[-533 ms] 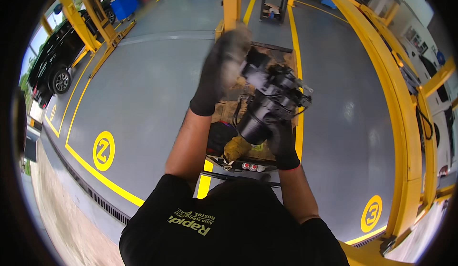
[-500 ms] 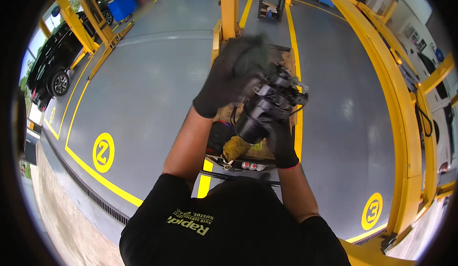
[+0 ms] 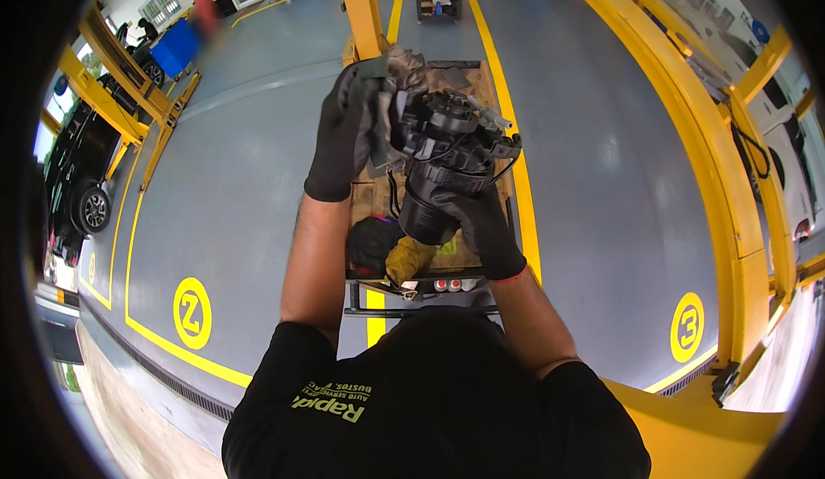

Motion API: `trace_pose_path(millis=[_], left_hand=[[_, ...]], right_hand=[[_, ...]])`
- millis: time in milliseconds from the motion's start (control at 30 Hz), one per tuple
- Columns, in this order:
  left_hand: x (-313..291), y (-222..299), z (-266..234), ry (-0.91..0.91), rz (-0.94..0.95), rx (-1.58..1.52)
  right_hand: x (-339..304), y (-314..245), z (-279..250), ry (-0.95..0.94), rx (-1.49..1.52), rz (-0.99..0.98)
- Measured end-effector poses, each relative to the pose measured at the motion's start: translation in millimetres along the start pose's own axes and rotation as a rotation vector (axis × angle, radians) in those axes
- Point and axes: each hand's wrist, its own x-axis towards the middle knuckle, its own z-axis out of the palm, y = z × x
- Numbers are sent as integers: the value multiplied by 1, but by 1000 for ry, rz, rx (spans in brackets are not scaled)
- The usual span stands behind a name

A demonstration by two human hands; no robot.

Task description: The person removes a black plastic engine component from the engine bay of a car, then carries it to a workbench and wipes it with a cloth. A coworker is visible nearby.

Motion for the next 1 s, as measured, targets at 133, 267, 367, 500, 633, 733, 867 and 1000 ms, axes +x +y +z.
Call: trace_pose_path(millis=[133,267,367,500,633,733,867,1000], left_hand=[[10,-27,-12,121,82,-121],[-16,-4,11,40,305,-235],[-42,-4,20,135,582,952],[-34,-21,30,267,661,936],[-28,-17,34,300,645,899],[-24,-3,29,145,678,1018],[-24,-5,35,231,666,968],[-29,-2,33,340,106,699]], right_hand=[[2,1,14,56,4,-69],[8,-4,26,71,16,-162],[15,-4,18,71,-74,-171],[8,-11,32,131,-263,-139],[13,-8,30,125,-226,-219],[15,-11,26,159,-247,-264],[12,-17,26,158,-295,-250],[14,-19,29,148,-313,-301]])
